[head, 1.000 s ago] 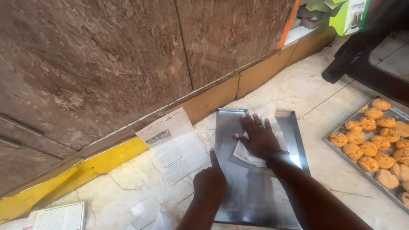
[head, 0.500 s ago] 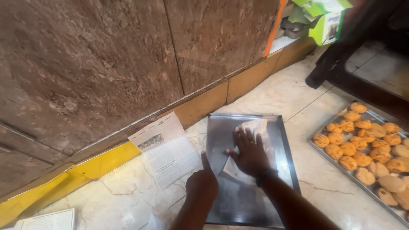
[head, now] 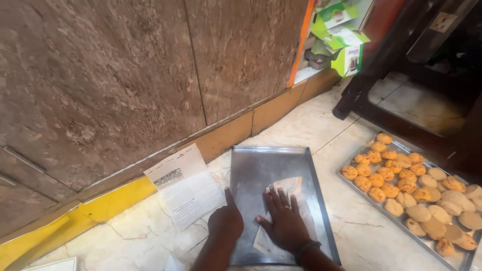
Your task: The recorder is cleaning a metal baking tray using newspaper and a small piece of cloth.
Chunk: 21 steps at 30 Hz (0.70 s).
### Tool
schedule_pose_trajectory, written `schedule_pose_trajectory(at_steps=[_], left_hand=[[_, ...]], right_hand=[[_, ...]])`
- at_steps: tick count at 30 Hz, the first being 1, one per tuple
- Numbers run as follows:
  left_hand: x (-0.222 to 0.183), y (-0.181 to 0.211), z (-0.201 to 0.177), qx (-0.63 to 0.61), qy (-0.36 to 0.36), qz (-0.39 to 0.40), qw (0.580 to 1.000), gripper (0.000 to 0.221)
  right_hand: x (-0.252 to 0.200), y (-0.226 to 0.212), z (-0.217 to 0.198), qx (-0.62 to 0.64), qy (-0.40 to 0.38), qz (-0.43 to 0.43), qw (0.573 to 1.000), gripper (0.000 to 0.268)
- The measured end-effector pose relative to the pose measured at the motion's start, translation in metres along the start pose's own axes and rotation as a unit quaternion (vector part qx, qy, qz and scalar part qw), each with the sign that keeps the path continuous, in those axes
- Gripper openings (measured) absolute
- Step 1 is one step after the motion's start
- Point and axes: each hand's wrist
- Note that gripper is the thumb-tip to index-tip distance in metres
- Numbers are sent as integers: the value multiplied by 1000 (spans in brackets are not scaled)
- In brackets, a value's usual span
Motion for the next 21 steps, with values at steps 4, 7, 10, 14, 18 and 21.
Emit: schedule_pose_trajectory(at_steps=[4,7,10,14,18,21], left_hand=[[4,-3,6,-5,32,19,999,85],[-2,0,0,-21,29,7,999,82],[-8,3,-9,9,-3,3,1000,84],[-5,1,-6,1,-5,-3,1000,83],[0,1,-2,-4,-3,-3,1000,82],[-3,-1,-2,2,9,4,1000,84]], right_hand=[[-17,-9,-16,13,-42,24,999,77],[-28,-11,-26,19,-108,33,993,76],[-40,-7,-28,2,-140,17,990,79],[-52,-6,-33,37,-180,7,983,86],[-59,20,7,7,-107,-51,993,72],[-65,-3,-4,0,18,-13,1000,54]])
Point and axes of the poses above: each hand's wrist, its own x-axis towards the middle knuckle, its own z-axis out of the palm, y = z × x, and after that the axes turned 1 degree about -z, right-handed
